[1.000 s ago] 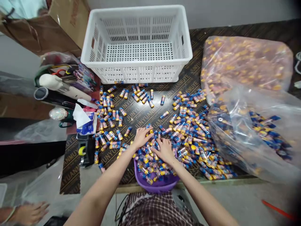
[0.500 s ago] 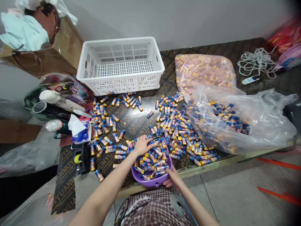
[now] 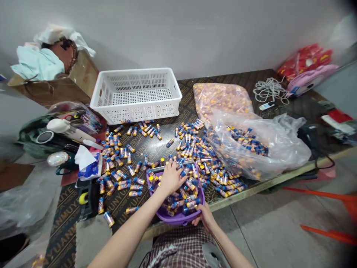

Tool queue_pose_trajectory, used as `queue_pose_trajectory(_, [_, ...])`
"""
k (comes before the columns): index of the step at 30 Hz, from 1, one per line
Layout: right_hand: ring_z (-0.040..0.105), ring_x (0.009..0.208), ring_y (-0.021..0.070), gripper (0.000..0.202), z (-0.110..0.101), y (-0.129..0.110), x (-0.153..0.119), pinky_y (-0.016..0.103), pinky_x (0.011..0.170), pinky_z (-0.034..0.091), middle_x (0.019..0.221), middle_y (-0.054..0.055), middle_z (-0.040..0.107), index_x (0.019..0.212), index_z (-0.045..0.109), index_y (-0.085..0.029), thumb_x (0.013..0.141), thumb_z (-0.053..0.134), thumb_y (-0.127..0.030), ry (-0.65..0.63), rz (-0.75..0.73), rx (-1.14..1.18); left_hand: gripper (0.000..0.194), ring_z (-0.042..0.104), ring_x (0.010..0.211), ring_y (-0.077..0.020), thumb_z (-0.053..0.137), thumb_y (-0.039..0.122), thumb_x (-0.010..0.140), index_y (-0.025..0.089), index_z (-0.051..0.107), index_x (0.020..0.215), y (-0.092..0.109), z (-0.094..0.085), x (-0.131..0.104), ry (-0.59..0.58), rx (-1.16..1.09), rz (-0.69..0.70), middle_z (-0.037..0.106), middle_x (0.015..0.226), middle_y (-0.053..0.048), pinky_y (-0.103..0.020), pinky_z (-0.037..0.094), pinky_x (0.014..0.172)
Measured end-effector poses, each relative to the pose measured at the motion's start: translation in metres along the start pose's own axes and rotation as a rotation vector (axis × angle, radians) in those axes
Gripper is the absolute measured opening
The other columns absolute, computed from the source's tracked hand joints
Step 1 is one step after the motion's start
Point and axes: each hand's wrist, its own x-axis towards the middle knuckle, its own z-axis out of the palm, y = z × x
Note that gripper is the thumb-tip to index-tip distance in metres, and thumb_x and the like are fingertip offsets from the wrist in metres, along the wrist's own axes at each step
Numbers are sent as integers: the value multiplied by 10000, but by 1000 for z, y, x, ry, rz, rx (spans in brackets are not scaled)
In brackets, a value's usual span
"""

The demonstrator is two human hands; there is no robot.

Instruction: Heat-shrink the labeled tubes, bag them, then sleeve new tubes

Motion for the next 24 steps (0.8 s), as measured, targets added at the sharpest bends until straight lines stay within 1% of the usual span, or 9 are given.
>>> queue_pose_trajectory(3, [560,359,176,461,-18,-38,-17,237,320,402,485,-33,592,1037,408,-172,595,408,-305,-15,-61,50,409,417,1045,-305,458,524,830,224,657,1024,38,-33,26,52,39,22,502,1048,-124,-454,356,910])
queue_pose_trajectory(6, [534,326,166,514,-53,-91,-38,236,301,397,481,-40,595,1083,419,-172,587,430,-307,3,-133,95,445,443,990,-301,427,556,831,212,673,970,86,-66,69,78,103,44,509,988,-125,-453,372,866])
queue_pose_trajectory(9, [515,301,174,528,-105,-149,-58,241,272,388,440,-29,581,1079,471,-139,583,467,-318,59,-219,84,464,448,1006,-295,394,554,844,204,680,947,144,-93,121,114,132,77,512,1008,-125,-434,380,863])
queue_pose_trajectory(12, [521,304,189,465,-171,-207,-74,245,264,389,407,3,573,985,551,-102,578,493,-321,87,-272,27,501,460,1032,-294,380,571,842,188,680,963,205,-106,179,119,96,115,518,1063,-129,-416,388,874])
queue_pose_trajectory(16, [526,309,180,355,-265,-283,-84,229,271,381,416,63,587,829,610,-99,602,474,-335,155,-241,-113,564,464,1091,-324,388,618,815,177,671,1024,278,-97,257,82,-45,137,501,1166,-149,-431,392,898])
queue_pose_trajectory(19, [538,328,169,313,-329,-333,-78,223,299,396,449,96,604,792,607,-109,655,430,-328,224,-191,-275,585,384,1204,-371,456,657,759,205,660,1071,314,-78,309,36,-215,144,448,1293,-152,-488,332,966])
queue_pose_trajectory(21, [536,330,171,327,-365,-359,-67,230,314,406,432,86,587,855,592,-98,674,415,-304,259,-200,-373,570,302,1280,-365,524,646,727,224,650,1088,318,-64,337,53,-368,175,410,1365,-125,-491,258,1029])
queue_pose_trajectory(23, [529,323,177,393,-393,-379,-51,236,318,405,407,58,565,989,554,-76,683,414,-279,310,-221,-471,546,294,1297,-337,562,598,735,199,639,1100,302,-53,359,150,-566,119,431,1361,-120,-461,230,1054])
queue_pose_trajectory(24, [528,321,181,440,-404,-386,-42,237,319,403,406,48,563,1068,520,-66,692,418,-271,338,-234,-523,526,329,1278,-327,576,565,746,179,636,1098,288,-49,367,208,-689,21,464,1330,-128,-446,249,1046])
